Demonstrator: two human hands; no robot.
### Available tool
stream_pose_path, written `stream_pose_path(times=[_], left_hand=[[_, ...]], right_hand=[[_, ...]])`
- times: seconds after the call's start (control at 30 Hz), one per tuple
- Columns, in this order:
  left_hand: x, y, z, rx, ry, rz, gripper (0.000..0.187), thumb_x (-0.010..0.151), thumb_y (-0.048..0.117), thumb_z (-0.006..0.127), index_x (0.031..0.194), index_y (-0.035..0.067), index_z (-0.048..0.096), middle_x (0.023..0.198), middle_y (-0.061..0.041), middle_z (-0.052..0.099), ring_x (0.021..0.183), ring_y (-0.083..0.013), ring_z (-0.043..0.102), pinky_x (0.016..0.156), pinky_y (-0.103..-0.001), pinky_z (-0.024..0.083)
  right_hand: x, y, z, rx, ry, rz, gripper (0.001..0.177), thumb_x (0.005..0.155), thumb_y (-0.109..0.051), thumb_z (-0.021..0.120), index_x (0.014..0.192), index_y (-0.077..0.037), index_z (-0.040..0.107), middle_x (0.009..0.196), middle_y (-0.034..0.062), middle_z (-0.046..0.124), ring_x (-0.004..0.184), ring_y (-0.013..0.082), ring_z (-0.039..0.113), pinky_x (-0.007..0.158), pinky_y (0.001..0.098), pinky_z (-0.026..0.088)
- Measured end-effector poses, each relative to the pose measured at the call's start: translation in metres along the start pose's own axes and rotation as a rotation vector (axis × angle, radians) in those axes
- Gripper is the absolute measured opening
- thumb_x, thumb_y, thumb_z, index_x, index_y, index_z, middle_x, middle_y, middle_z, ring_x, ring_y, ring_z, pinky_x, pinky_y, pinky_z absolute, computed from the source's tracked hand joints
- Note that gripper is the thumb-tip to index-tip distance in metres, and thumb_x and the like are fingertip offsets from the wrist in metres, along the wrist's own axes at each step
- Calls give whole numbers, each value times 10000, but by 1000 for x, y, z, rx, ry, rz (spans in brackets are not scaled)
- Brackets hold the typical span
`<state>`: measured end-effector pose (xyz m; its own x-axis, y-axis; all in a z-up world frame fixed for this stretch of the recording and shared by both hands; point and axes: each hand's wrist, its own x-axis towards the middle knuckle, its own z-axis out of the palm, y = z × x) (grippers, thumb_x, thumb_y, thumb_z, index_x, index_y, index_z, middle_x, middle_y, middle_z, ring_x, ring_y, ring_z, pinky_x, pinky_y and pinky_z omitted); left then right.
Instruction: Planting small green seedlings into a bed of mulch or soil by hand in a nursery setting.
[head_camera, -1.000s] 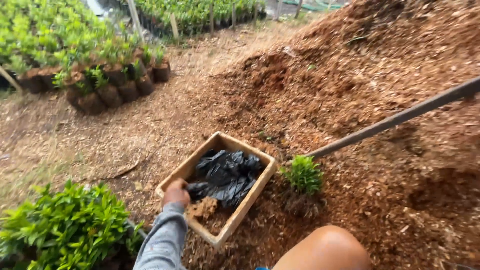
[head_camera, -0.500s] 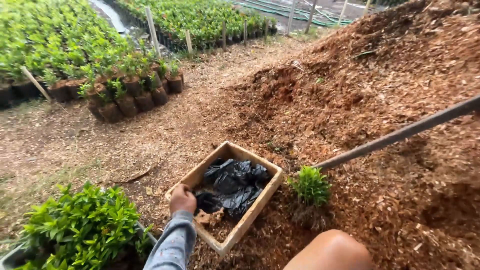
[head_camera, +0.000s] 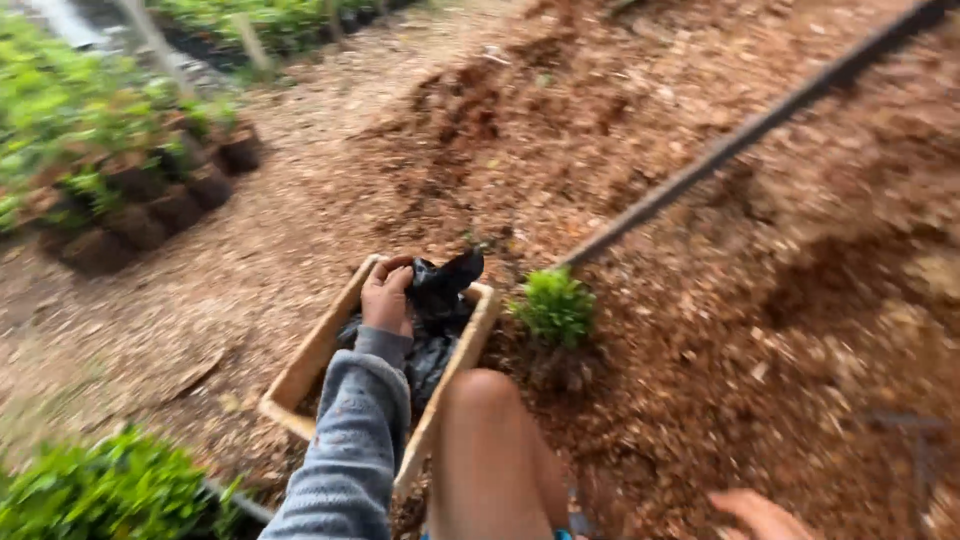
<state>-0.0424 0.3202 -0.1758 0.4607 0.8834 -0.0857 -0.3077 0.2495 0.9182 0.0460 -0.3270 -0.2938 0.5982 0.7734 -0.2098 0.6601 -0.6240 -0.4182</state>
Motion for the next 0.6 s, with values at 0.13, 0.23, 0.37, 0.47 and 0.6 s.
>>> stream_pose_path(times=[0.13,0.23,0.37,0.47,0.6], left_hand=[[-67,-1,77,-168,-213,-170,203,857,-42,608,1036,30,671,862,-92,645,786,-212,683,680,-380,615],[-136,-43,110,-76,-336,-335,213,887,5,609,1071,87,678,944,-64,657,778,-209,698,586,-272,583],[-248,-111,117,37,-520,-449,213,865,1,620,1060,24,703,1101,-117,628,965,-237,638,804,-387,581],[-288,-140,110,83,-617,-567,252,939,98,529,1074,19,726,1118,-128,661,1033,-208,572,929,-374,517],[-298,-184,102,336,-847,-423,253,827,19,644,1077,56,616,1135,-163,658,1051,-301,627,912,-408,524]], right_hand=[[58,-153,-63,246,245,-6,463,854,-290,652,1312,-237,609,1303,34,642,1210,289,611,996,443,532],[90,-217,-66,313,612,55,750,777,-367,765,1456,-275,462,1314,106,593,1212,305,574,985,443,506],[101,-254,-55,927,535,282,695,926,-70,555,1535,-138,226,1421,266,371,1238,433,507,1044,542,484],[115,-211,32,858,964,383,620,815,-78,691,1406,-86,504,1316,220,568,1217,357,560,985,448,503],[98,-176,50,1111,792,613,402,930,-118,601,1329,-76,584,1213,229,626,1080,368,644,901,467,562]])
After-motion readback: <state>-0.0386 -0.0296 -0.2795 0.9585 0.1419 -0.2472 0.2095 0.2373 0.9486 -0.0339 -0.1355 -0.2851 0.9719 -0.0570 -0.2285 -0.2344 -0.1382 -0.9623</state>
